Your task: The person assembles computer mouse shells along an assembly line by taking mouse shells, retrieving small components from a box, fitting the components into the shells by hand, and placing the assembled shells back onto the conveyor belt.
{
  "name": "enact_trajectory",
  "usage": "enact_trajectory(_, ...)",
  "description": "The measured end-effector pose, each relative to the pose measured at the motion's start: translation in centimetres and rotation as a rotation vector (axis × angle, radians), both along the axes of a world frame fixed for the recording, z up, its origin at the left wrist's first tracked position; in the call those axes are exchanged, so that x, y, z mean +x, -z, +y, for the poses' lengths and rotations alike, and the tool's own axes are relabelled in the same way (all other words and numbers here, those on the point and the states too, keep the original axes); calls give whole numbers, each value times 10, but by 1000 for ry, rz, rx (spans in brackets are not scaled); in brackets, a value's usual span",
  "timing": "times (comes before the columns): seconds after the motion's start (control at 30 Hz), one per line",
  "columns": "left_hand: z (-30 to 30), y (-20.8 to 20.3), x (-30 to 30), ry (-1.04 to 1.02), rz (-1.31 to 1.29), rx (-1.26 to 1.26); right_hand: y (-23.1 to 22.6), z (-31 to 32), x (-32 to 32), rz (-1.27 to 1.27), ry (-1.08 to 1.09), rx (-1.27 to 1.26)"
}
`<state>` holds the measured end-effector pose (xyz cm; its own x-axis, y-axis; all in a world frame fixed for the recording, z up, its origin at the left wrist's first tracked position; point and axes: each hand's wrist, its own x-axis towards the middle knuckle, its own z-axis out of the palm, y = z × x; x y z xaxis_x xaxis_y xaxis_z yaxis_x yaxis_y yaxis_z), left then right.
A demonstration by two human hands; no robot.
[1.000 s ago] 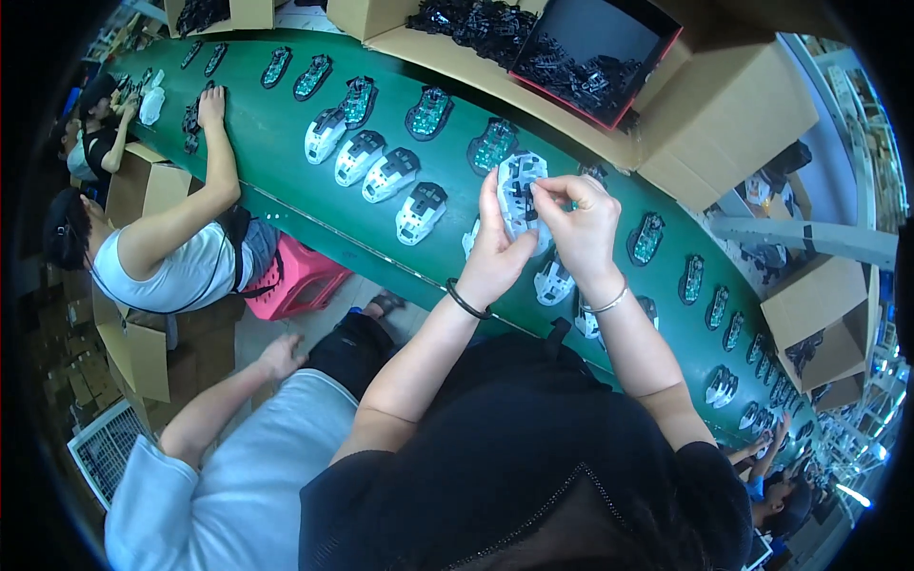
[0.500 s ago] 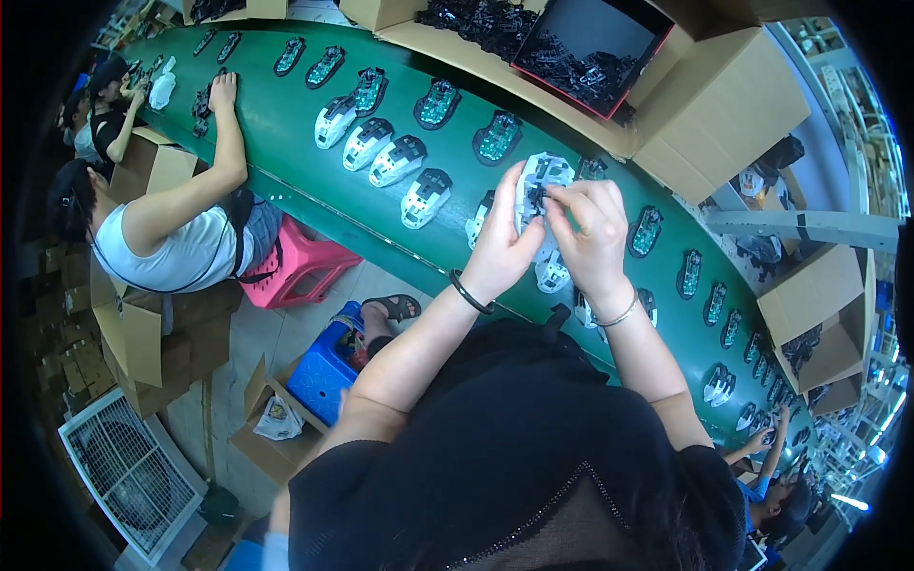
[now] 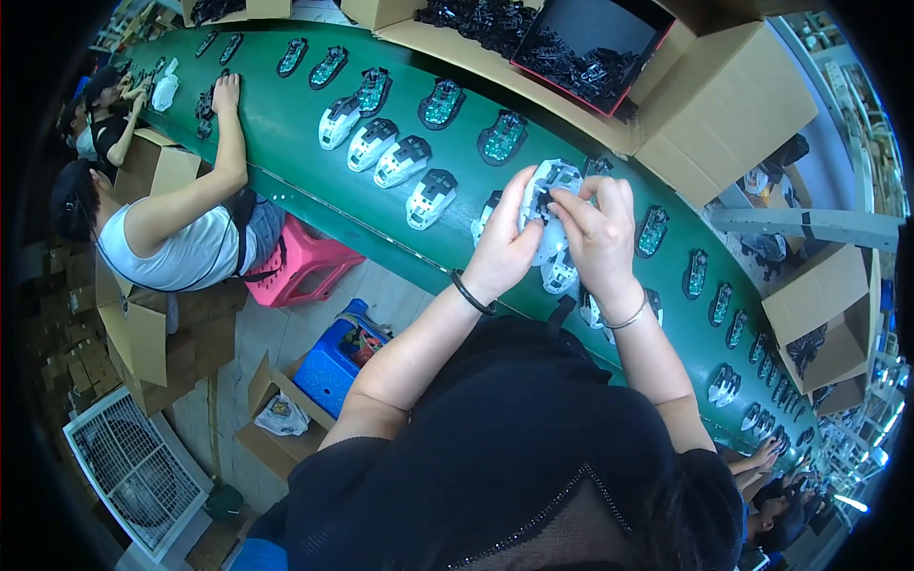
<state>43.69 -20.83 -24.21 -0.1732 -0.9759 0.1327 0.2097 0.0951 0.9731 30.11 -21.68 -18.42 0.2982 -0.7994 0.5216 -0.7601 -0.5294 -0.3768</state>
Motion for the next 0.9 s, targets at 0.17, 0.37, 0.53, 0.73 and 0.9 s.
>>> enact_trajectory(0.17, -3, -13, 3, 35, 160, 238, 12, 3, 2, -406, 175, 206)
enact_trajectory(0.37, -11, 0, 2, -127, 71, 28, 41, -4, 17, -806, 29, 655)
enact_trajectory(0.53, 3, -22, 2, -181, -319, -27, 54, 6, 9, -801, 5, 595)
enact_trajectory(0.73, 15, 24, -58, -203, -39, 20, 64, 26, -49, -995, -33, 878)
enact_trajectory(0.9, 12, 60, -81, 32, -92, -110, 77, 42, -96, -1183, -37, 1087)
